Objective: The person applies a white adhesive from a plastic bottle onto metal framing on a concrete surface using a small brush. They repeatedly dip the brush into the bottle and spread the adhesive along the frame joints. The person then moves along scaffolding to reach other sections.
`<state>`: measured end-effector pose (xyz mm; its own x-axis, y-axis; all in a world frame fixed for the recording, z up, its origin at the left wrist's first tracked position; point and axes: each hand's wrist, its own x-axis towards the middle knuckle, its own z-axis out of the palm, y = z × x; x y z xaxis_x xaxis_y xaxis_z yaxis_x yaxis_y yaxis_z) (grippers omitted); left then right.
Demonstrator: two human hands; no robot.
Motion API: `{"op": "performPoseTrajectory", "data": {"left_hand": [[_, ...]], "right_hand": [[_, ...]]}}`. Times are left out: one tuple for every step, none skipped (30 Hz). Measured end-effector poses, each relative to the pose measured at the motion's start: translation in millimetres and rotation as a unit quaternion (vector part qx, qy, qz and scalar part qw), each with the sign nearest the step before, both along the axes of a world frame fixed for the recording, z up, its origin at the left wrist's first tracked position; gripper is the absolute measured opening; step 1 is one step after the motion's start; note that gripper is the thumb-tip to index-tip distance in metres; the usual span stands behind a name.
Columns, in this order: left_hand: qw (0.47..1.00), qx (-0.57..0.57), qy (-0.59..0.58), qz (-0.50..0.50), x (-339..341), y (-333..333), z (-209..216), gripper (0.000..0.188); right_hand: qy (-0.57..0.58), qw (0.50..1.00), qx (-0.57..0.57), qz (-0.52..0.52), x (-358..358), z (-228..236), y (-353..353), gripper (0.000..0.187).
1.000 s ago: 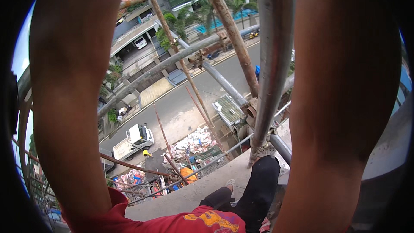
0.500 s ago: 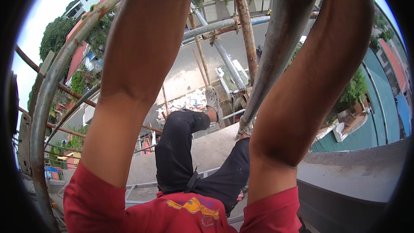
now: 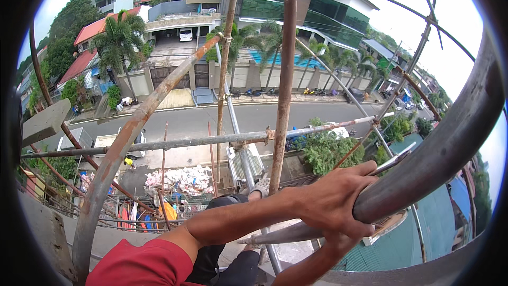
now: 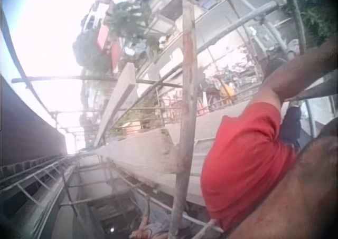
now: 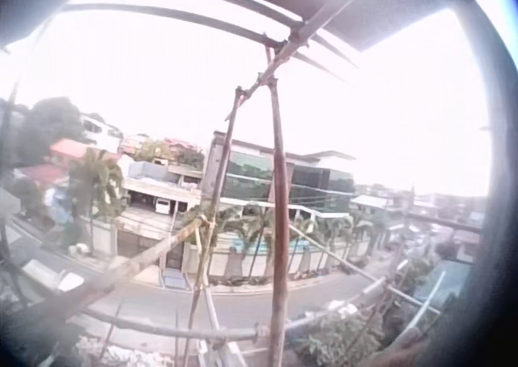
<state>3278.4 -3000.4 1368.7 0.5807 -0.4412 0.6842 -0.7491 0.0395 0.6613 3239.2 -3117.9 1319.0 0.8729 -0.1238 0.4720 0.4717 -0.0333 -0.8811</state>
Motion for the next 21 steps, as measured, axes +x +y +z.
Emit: {"op": "performPoseTrajectory", "data": {"left_hand": [[1.0,-0.003,0.006,-0.002,-0.5,-0.7,3.0,0.05],[0.999,-0.003,0.009,-0.032,2.9,-4.1,8.2,0.049],[0.995,0.025,0.049,-0.088,6.0,-5.5,18.9,0.051],[0.992,0.023,0.027,-0.118,11.9,-0.3,19.2,0.053],[0.985,0.004,0.024,-0.171,26.6,-1.0,25.1,0.054],[0.973,-0.014,0.024,-0.227,41.6,-2.3,32.4,0.055],[0.954,-0.037,0.036,-0.297,50.0,-13.9,54.0,0.056],[0.935,-0.049,0.054,-0.347,54.3,-17.2,77.5,0.057],[0.915,-0.049,0.062,-0.396,62.9,-26.7,112.6,0.057],[0.888,-0.052,0.07,-0.452,67.4,-33.5,137.2,0.058],[0.887,-0.026,0.087,-0.453,64.2,-32.9,146.2,0.058],[0.89,0.002,0.099,-0.444,57.7,-23.6,149.6,0.058],[0.894,0.03,0.112,-0.432,52.0,-18.2,152.3,0.059],[0.87,0.001,0.139,-0.473,47.8,-21.1,155.2,0.055],[0.879,0.129,0.137,-0.438,49.1,-19.9,158.5,0.052],[0.874,0.255,0.132,-0.391,49.4,-13.9,161.0,0.05],[0.851,0.147,0.156,-0.48,42.8,-4.3,165.9,0.05],[0.888,0.104,0.129,-0.43,39.3,-7.8,157.0,0.049],[0.916,0.052,0.089,-0.388,38.9,-14.3,153.7,0.049],[0.916,0.088,0.087,-0.381,42.1,-17.3,157.5,0.05],[0.918,0.126,0.099,-0.363,42.4,-20.2,156.1,0.05]], "right_hand": [[0.024,1.0,0.005,0.003,0.3,4.1,-0.1,0.045],[0.042,0.999,0.005,-0.006,1.3,10.5,-4.5,0.045],[0.062,0.998,0.007,-0.016,0.1,17.7,-9.7,0.044],[0.09,0.996,0.021,0.002,0.4,24.2,-5.3,0.043],[0.126,0.991,0.036,0.012,0.8,27.1,-1.5,0.042],[0.159,0.986,0.048,0.022,2.2,31.4,-0.8,0.041],[0.192,0.979,0.057,0.025,1.7,33.7,-3.4,0.04],[0.22,0.972,0.067,0.047,2.2,38.6,2.5,0.039],[0.245,0.964,0.077,0.06,2.7,44.0,4.3,0.038],[0.265,0.958,0.089,0.06,2.3,51.9,-0.2,0.037],[0.281,0.952,0.107,0.051,-0.2,62.0,-10.9,0.037],[0.292,0.946,0.129,0.055,-0.4,72.9,-16.1,0.036],[0.306,0.938,0.154,0.057,-2.2,87.3,-25.0,0.035],[0.316,0.931,0.177,0.054,-1.5,104.5,-36.1,0.034],[0.306,0.928,0.206,0.055,10.2,123.0,-44.8,0.034],[0.292,0.923,0.244,0.051,9.7,146.4,-59.2,0.033],[0.229,0.933,0.273,0.049,16.2,172.3,-73.8,0.032],[0.118,0.949,0.287,0.056,30.0,200.8,-86.9,0.032],[-0.139,0.967,0.213,0.029,42.9,245.3,-91.0,0.094],[-0.208,0.95,0.083,0.22,42.9,323.2,-81.5,0.108],[-0.225,0.941,0.04,0.248,44.1,380.8,-51.4,0.12]]}}
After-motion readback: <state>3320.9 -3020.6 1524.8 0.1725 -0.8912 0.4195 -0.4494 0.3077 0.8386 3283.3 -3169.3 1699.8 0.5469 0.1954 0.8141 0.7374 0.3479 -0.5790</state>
